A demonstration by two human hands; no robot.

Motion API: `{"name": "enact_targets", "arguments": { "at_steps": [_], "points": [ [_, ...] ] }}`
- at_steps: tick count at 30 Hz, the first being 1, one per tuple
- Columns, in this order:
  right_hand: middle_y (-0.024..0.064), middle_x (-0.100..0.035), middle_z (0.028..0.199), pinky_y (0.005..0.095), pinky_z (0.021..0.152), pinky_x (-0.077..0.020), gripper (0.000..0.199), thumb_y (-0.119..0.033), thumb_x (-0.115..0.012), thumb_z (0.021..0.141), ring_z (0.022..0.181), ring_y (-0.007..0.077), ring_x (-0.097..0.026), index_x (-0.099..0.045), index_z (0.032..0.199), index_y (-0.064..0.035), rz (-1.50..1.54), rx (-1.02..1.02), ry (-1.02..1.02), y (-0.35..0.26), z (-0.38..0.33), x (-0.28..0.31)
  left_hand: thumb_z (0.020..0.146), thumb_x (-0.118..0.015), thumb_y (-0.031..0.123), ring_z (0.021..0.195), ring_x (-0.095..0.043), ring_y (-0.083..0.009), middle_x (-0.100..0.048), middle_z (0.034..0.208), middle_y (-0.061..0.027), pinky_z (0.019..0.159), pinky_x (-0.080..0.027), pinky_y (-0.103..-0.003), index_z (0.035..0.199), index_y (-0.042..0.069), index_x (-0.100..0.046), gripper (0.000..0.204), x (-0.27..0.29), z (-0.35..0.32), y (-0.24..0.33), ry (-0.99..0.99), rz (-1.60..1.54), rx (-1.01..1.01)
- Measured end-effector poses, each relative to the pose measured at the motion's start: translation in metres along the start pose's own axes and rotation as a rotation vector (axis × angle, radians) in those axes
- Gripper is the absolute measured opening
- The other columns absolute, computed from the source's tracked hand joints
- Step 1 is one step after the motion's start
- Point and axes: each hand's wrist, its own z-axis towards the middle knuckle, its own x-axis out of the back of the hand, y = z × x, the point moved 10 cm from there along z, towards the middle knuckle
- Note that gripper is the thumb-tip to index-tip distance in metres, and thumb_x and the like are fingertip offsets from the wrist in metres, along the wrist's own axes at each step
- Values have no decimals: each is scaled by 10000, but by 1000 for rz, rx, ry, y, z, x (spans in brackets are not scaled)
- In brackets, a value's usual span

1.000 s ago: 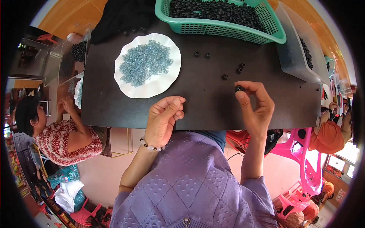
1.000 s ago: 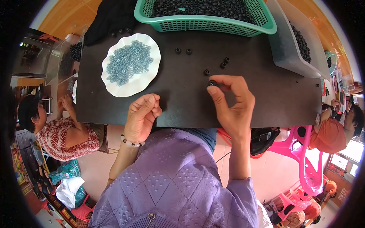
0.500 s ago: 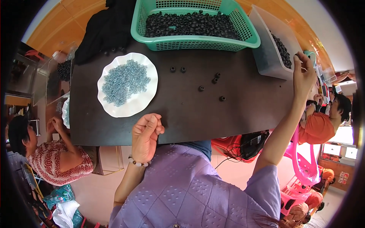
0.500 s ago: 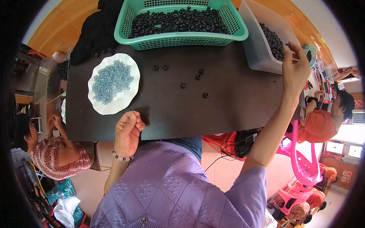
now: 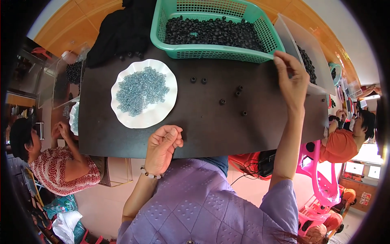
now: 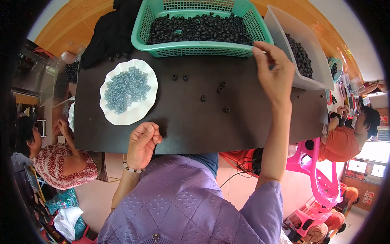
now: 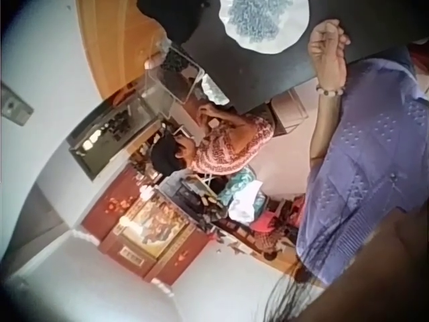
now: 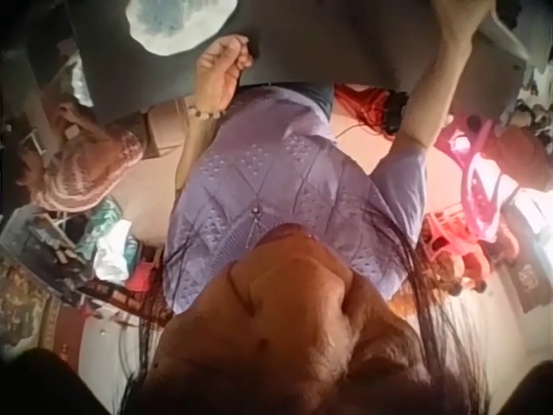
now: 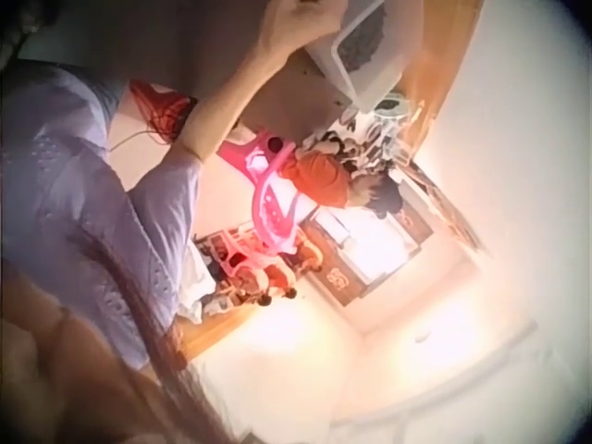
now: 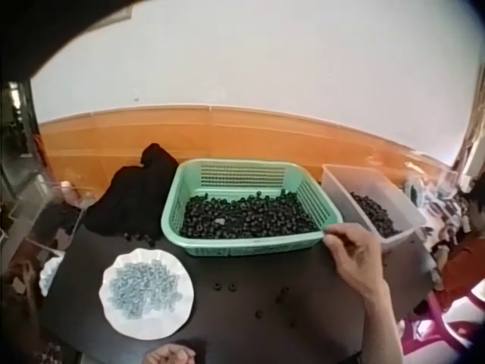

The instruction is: The person picks up a black bead and a small silver bead, inserts the silver bead into the black bead's center, and places the assembled piece on the table. This process is repeated several times, with the person occasionally retrieving more black beads from a green basket.

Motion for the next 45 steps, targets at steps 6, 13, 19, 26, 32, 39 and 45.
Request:
{"name": "enact_targets", "arguments": {
  "at_steps": [6, 13, 19, 26, 32, 39, 45],
  "points": [
    [33, -671, 833, 223, 701, -451, 208, -169, -639, 876, 746, 69, -566, -669, 993, -1, 85, -58, -197, -10, 45, -52, 937, -572, 135, 714, -550, -102, -599, 799, -31, 681, -468, -244, 978, -19, -626, 169, -1, -3, 2, -19, -6, 13],
    [42, -642, 754, 280, 659, -459, 167, -136, -626, 857, 717, 121, -573, -648, 902, 24, -83, -80, -435, 57, 108, -122, 943, -542, 106, 693, -545, -100, -616, 820, -44, 673, -471, -271, 958, -17, -617, 145, -3, -5, 3, -73, -7, 46],
    [130, -692, 777, 344, 705, -503, 130, -105, -667, 741, 761, 225, -658, -699, 841, -29, -160, -65, -733, 86, 135, -183, 946, -517, 78, 698, -541, -111, -613, 844, -60, 685, -470, -299, 944, -15, -617, 137, -2, -4, -1, -87, -70, 83],
    [117, -700, 820, 326, 716, -528, 205, -16, -674, 694, 793, 213, -670, -703, 897, -17, -101, 17, -856, 67, 150, -243, 946, -518, 78, 720, -546, -118, -613, 858, -69, 701, -477, -306, 964, -13, -612, 133, -2, -2, -1, -119, -87, 76],
    [116, -680, 1002, 380, 843, -506, 357, -17, -652, 678, 962, 278, -622, -674, 1032, -60, -273, 168, -926, 67, 131, -262, 946, -534, 90, 759, -558, -113, -604, 832, -45, 708, -465, -276, 1018, -21, -612, 154, -3, -2, 0, -155, -117, 89],
    [100, -673, 945, 426, 877, -483, 375, -184, -738, 714, 1013, 322, -572, -656, 1072, -106, -550, 345, -908, 58, 127, -264, 950, -537, 105, 762, -559, -105, -609, 840, -40, 709, -467, -274, 1014, -17, -610, 156, -2, -2, 0, -169, -122, 77],
    [167, -653, 895, 415, 808, -480, 368, -205, -788, 688, 888, 344, -595, -650, 978, -25, -446, 293, -933, 50, 124, -268, 951, -539, 110, 762, -560, -101, -611, 842, -35, 712, -470, -272, 1011, -12, -613, 155, -1, -2, -2, -168, -128, 86]
  ]
}}
